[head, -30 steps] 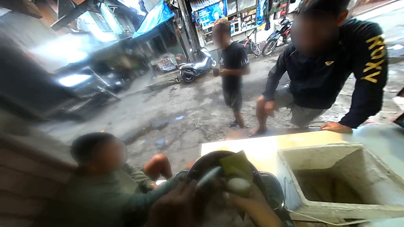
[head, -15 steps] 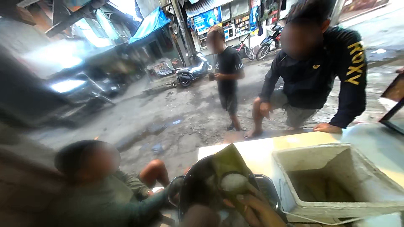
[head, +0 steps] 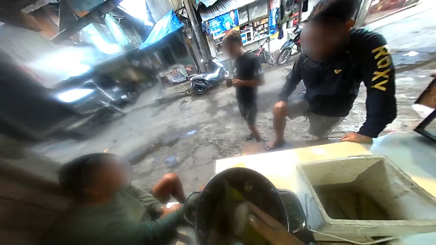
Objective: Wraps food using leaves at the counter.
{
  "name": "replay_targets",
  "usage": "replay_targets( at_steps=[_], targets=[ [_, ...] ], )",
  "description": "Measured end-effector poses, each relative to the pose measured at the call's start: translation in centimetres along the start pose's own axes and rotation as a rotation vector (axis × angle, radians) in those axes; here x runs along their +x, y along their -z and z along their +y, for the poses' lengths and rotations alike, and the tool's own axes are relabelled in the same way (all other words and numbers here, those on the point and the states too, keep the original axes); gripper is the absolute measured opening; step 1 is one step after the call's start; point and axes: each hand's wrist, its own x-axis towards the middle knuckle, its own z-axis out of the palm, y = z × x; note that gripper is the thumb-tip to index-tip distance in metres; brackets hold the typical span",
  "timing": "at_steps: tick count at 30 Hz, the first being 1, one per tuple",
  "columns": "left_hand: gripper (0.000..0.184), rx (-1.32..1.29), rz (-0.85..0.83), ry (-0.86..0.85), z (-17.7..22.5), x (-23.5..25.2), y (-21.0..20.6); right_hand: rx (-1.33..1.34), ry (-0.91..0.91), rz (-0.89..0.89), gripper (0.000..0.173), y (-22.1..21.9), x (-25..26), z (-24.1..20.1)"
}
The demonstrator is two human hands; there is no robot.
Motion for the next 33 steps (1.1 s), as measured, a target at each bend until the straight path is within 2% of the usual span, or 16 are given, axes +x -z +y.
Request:
replay_targets(
  at_steps=[5,9,12,14,15,17,19,20,22,24,25,27,28,29,31,33],
  targets=[
    [0.06,0.578,-0.283,-0.145,3.3,-0.3,-1.0,0.011,-0.001,-0.089,0.058,0.0,-0.3,-0.3],
    [0.076,1.108,-0.295,-0.267,2.7,-0.4,-0.9,-0.087,-0.024,-0.054,0.044,-0.1,0.1,0.0],
    [0.079,1.258,-0.319,-0.234,2.2,0.3,-0.8,-0.214,-0.089,-0.009,0.046,0.0,0.3,0.0],
    [0.059,1.099,-0.293,-0.164,1.3,1.1,-0.7,-0.244,-0.107,0.035,0.051,-0.2,0.3,-0.2],
    [0.052,0.864,-0.267,-0.05,1.3,1.4,-0.6,-0.236,-0.105,0.067,0.053,-0.5,0.3,-0.3],
    [0.047,0.159,-0.024,0.203,1.8,1.9,-0.6,-0.153,-0.043,0.136,0.052,-0.9,0.2,-0.4],
    [0.042,-0.356,0.089,0.294,2.0,2.4,-0.7,-0.052,0.014,0.179,0.051,-0.8,0.2,-0.4],
    [0.041,-0.44,0.064,0.27,1.7,2.2,-0.6,-0.029,0.018,0.178,0.05,-0.7,0.2,-0.5],
    [0.053,-0.24,-0.049,0.155,1.1,1.2,-0.5,-0.043,0.002,0.153,0.048,-0.7,0.2,-0.4],
    [0.081,0.312,-0.317,-0.013,1.7,1.2,-0.3,-0.088,-0.022,0.136,0.05,-0.7,0.3,-0.4],
    [0.085,0.616,-0.426,-0.128,1.6,1.8,-0.2,-0.123,-0.025,0.129,0.051,-0.7,0.4,-0.3],
    [0.087,0.947,-0.429,-0.255,0.9,2.5,-0.3,-0.18,-0.023,0.131,0.054,-0.6,0.4,0.1],
    [0.084,0.922,-0.423,-0.241,0.5,2.8,-0.2,-0.183,-0.024,0.151,0.055,-0.7,0.4,0.3],
    [0.08,0.748,-0.415,-0.182,0.1,3.0,0.1,-0.171,-0.019,0.178,0.056,-0.8,0.5,0.3],
    [0.078,0.142,-0.262,0.058,0.5,2.5,0.2,-0.109,0.01,0.248,0.056,-1.2,0.5,0.0],
    [0.049,-0.195,-0.069,0.175,0.6,2.2,-0.1,-0.064,0.027,0.302,0.053,-1.6,0.3,-0.6]
  ],
)
